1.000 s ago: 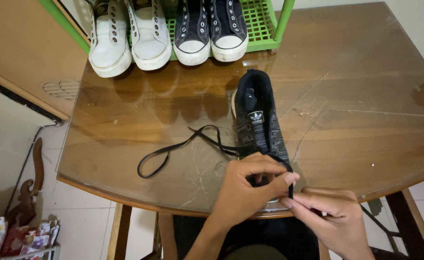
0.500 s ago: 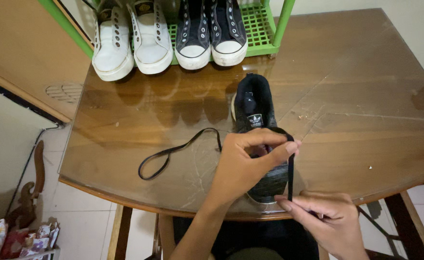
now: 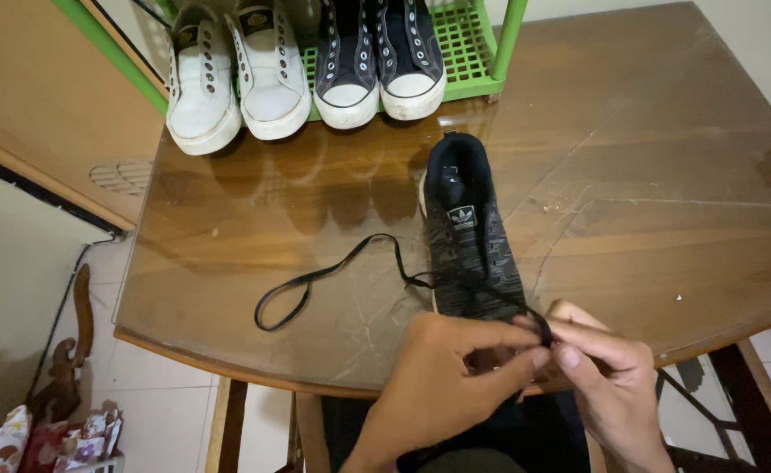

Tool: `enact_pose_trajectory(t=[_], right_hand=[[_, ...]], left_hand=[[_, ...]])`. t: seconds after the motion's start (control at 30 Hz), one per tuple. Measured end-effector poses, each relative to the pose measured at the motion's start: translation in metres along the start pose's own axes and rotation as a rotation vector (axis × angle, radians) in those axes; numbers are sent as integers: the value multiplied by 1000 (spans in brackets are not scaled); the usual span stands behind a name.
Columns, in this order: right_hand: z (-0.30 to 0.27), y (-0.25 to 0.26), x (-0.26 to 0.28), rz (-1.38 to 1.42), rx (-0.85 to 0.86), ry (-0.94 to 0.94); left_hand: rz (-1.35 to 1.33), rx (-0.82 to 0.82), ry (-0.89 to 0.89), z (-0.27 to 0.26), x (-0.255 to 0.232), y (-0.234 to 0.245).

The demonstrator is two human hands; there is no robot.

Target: The person threads a black shoelace through the eyelets of a single black sneaker placed on a wooden table. They pull the lace through each eyelet in sequence, adjusting tension and alignment, but do not tie a final knot or complete the lacing within the clip.

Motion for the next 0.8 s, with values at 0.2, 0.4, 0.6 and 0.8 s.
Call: enact_pose_trajectory(t=[0.2,0.4,0.6,0.8], right_hand=[[-15,19,-35,329,-159,-245],[-19,28,-56,456,-270,-387],[-5,23,-48,608,-338,-396],[10,37,-34,598,-398,-324]], left_hand=[[109,22,0,-9,10,-2],[130,-7,11,-19,31,8],[209,13,-27,-31,50,9],[305,43,5,-42,79,15]])
Point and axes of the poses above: each hand's wrist, its own z-axis towards the middle knuckle, its own y-axis out of the back of the hand, x = y × z, the point moved 7 cm from there along z, towards the middle knuckle, and after that the axes turned 12 degrees about y, right-handed, at the moved point
